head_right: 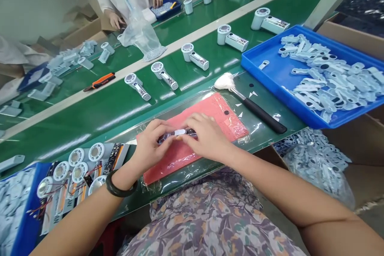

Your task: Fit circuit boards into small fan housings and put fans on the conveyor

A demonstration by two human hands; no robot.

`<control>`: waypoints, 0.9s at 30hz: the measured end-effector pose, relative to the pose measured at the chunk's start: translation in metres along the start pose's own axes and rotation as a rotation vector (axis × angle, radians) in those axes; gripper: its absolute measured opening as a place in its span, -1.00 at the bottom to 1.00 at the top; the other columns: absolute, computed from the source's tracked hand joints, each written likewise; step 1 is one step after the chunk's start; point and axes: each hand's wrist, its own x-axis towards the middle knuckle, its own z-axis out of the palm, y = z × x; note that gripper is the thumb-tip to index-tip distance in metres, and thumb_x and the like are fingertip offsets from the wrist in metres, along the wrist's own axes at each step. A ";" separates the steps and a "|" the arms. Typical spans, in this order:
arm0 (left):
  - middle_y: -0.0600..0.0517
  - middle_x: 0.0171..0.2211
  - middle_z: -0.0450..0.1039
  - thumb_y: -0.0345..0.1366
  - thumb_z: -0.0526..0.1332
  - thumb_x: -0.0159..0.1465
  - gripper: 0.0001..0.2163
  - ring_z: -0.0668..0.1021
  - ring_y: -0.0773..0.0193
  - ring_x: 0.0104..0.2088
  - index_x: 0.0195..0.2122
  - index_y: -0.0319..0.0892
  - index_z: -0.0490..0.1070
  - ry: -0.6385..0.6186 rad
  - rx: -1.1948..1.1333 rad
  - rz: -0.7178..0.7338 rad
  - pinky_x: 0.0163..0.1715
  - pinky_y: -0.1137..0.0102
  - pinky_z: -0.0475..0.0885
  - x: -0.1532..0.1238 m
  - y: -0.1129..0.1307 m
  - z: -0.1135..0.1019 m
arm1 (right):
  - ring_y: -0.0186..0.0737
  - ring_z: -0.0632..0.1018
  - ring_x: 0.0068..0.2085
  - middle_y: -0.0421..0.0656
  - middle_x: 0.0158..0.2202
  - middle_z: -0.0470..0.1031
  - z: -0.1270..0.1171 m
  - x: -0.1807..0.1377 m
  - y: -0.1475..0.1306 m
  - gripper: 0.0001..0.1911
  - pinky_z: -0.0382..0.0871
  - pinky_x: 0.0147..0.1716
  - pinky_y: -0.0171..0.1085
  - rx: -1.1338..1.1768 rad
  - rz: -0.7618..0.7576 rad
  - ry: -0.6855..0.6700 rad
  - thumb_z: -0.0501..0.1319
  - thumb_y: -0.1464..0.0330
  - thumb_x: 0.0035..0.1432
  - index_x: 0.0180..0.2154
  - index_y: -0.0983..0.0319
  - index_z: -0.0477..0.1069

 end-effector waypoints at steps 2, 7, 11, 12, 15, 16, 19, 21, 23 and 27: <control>-0.04 -0.20 0.50 -0.35 0.21 0.38 -0.90 0.54 0.13 -0.14 -0.14 -0.09 0.52 -0.005 -0.009 -0.020 -0.12 0.16 0.52 0.002 0.000 0.001 | -0.12 0.54 -0.10 -0.14 -0.18 0.56 -0.001 0.004 0.003 -0.93 0.37 -0.09 -0.10 0.086 0.048 -0.043 0.22 0.33 0.32 -0.25 0.16 0.46; -0.02 -0.21 0.51 -0.32 0.24 0.38 -0.91 0.56 0.15 -0.14 -0.17 -0.07 0.55 -0.015 0.034 0.004 -0.15 0.19 0.54 -0.002 0.006 -0.002 | -0.14 0.60 -0.06 -0.11 -0.06 0.60 -0.002 0.008 0.012 -0.87 0.47 -0.03 -0.10 0.274 0.152 -0.157 0.27 0.30 0.27 -0.14 0.16 0.47; -0.10 -0.06 0.55 -0.26 0.26 0.39 -0.88 0.57 0.05 -0.02 -0.10 -0.11 0.52 -0.038 0.124 0.048 -0.02 0.06 0.54 -0.016 0.017 -0.002 | 0.00 0.53 0.13 -0.06 0.11 0.55 -0.011 -0.001 0.011 -0.58 0.35 0.17 0.07 0.121 0.006 -0.306 0.31 0.30 0.25 0.14 0.13 0.44; -0.11 -0.03 0.57 -0.26 0.25 0.40 -0.84 0.57 0.03 0.01 -0.03 -0.11 0.51 -0.047 0.127 0.032 0.02 0.03 0.54 -0.020 0.020 -0.001 | 0.02 0.52 0.14 -0.06 0.10 0.55 -0.012 -0.003 0.010 -0.58 0.32 0.18 0.10 0.084 -0.026 -0.336 0.29 0.32 0.26 0.15 0.11 0.45; -0.07 0.00 0.59 -0.32 0.23 0.41 -0.77 0.56 0.00 0.08 0.07 -0.04 0.49 -0.045 0.118 -0.027 0.10 -0.04 0.51 -0.029 0.027 0.006 | 0.02 0.51 0.12 -0.08 0.03 0.57 -0.010 -0.008 0.007 -0.63 0.29 0.16 0.09 0.064 -0.041 -0.365 0.27 0.35 0.29 0.13 0.09 0.48; -0.05 -0.01 0.60 -0.33 0.23 0.40 -0.77 0.56 0.00 0.08 0.06 -0.01 0.51 -0.029 0.120 -0.042 0.10 -0.05 0.51 -0.030 0.028 0.009 | 0.01 0.51 0.11 -0.09 0.01 0.57 -0.009 -0.008 0.007 -0.64 0.29 0.15 0.07 0.068 -0.027 -0.356 0.26 0.36 0.30 0.12 0.08 0.49; -0.03 -0.07 0.63 -0.35 0.25 0.38 -0.81 0.57 0.01 0.03 -0.03 -0.01 0.56 0.018 0.138 -0.076 0.04 -0.01 0.54 -0.029 0.029 0.014 | -0.01 0.51 0.10 -0.10 0.00 0.56 -0.003 -0.007 0.006 -0.66 0.27 0.13 0.05 0.061 0.012 -0.313 0.24 0.38 0.31 0.10 0.08 0.51; -0.02 -0.10 0.64 -0.36 0.26 0.37 -0.83 0.58 0.03 -0.01 -0.06 -0.02 0.57 0.023 0.153 -0.081 0.01 0.01 0.55 -0.028 0.028 0.015 | 0.00 0.50 0.10 -0.09 0.00 0.56 0.000 -0.007 0.006 -0.66 0.26 0.12 0.04 0.044 0.011 -0.305 0.22 0.38 0.32 0.10 0.09 0.51; -0.02 -0.09 0.64 -0.35 0.25 0.37 -0.82 0.59 0.03 0.01 -0.05 -0.03 0.56 0.003 0.167 -0.068 0.04 0.01 0.55 -0.027 0.028 0.015 | 0.02 0.49 0.11 -0.07 0.03 0.55 0.001 -0.009 0.007 -0.64 0.27 0.11 0.03 0.001 -0.021 -0.316 0.20 0.36 0.33 0.13 0.10 0.48; -0.05 -0.03 0.62 -0.37 0.21 0.39 -0.80 0.57 0.00 0.08 0.00 -0.07 0.53 0.002 0.219 -0.047 0.13 -0.02 0.50 -0.028 0.029 0.016 | 0.10 0.46 0.10 0.02 0.09 0.53 0.005 -0.016 0.005 -0.61 0.27 0.07 0.06 -0.155 -0.085 -0.274 0.11 0.33 0.40 0.20 0.17 0.43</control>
